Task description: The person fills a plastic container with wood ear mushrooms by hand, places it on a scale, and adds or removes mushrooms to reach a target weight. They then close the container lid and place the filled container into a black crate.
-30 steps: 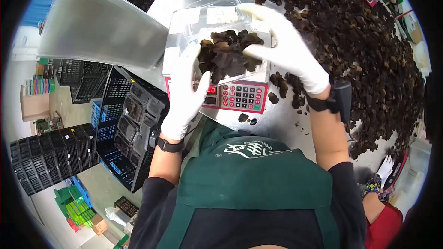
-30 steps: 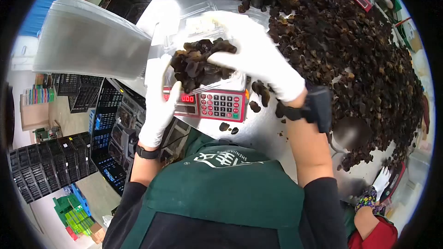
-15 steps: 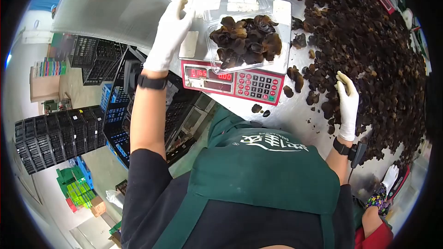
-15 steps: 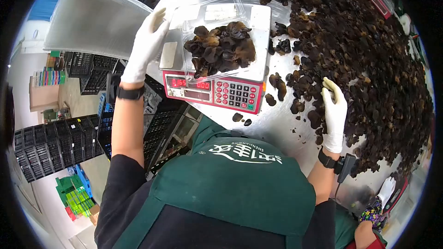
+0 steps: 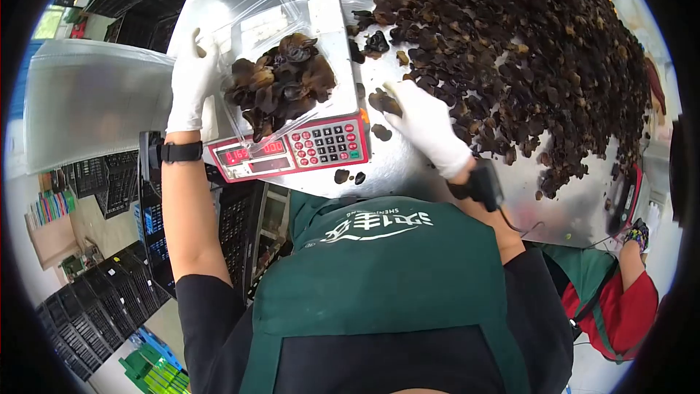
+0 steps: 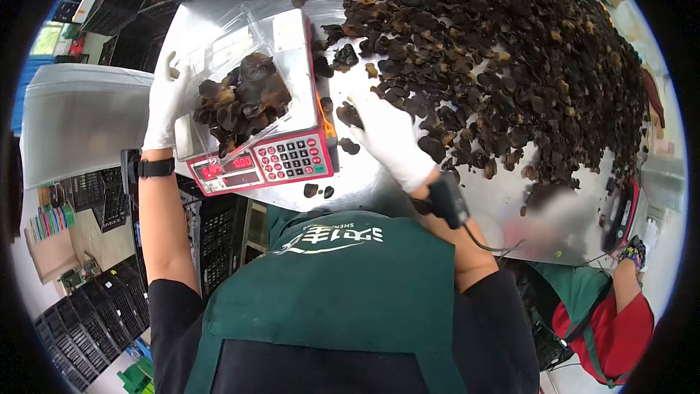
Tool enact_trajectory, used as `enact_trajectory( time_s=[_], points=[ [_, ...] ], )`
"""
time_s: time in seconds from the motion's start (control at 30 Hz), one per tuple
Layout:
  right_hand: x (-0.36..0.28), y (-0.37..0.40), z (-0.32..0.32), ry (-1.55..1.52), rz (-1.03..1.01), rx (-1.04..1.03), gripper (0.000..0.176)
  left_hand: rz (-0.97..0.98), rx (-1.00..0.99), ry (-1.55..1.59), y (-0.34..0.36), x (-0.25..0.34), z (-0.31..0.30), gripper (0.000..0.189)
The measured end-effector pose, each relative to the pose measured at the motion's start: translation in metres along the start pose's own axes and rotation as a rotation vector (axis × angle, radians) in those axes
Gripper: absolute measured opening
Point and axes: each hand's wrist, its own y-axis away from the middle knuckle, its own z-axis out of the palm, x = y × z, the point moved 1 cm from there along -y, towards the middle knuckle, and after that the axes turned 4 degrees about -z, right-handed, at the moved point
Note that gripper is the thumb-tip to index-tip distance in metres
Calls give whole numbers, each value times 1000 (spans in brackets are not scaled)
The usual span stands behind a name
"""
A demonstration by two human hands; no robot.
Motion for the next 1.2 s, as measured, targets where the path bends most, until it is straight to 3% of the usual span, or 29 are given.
enact_trajectory(
  time_s=[0.07,0.27,0.3,0.4,0.43,0.53,0.57,0.67,0.73,0.87,0.93,1.07,1.1,1.2],
  points=[
    [17,4,26,-42,86,-63,38,-7,-8,10,1,-2,-4,53],
    [27,-9,-12,-269,288,-225,19,-31,-31,120,16,3,-23,54],
    [29,-11,-16,-344,263,-149,17,-23,-21,130,18,4,-23,54],
    [30,-28,-43,-627,421,-221,23,-26,-15,144,23,9,-21,54],
    [27,-33,-52,-871,464,-257,28,-45,-23,141,25,14,-22,54],
    [13,-46,-60,-1095,417,-192,28,-47,-27,181,21,11,-22,56],
    [8,-52,-59,-1160,362,-176,27,-79,-29,143,21,10,-21,48],
    [-11,-82,-59,-1198,299,-160,27,-71,-14,15,9,-2,-17,53],
    [-31,-108,-58,-1099,85,-140,27,-136,-67,-9,-2,-6,-11,56],
    [-74,-144,-37,-832,-155,-178,29,-113,-29,-28,-20,-26,12,57],
    [-76,-150,-11,-527,-415,-43,34,-197,-22,144,-18,-32,13,54],
    [-77,-136,-25,-488,-351,110,33,-144,47,551,8,-3,-24,51],
    [-70,-131,-36,-461,-341,137,36,-84,20,511,20,9,-41,47],
    [-36,-108,-46,-632,45,106,38,11,72,667,67,29,-67,43]
  ],
)
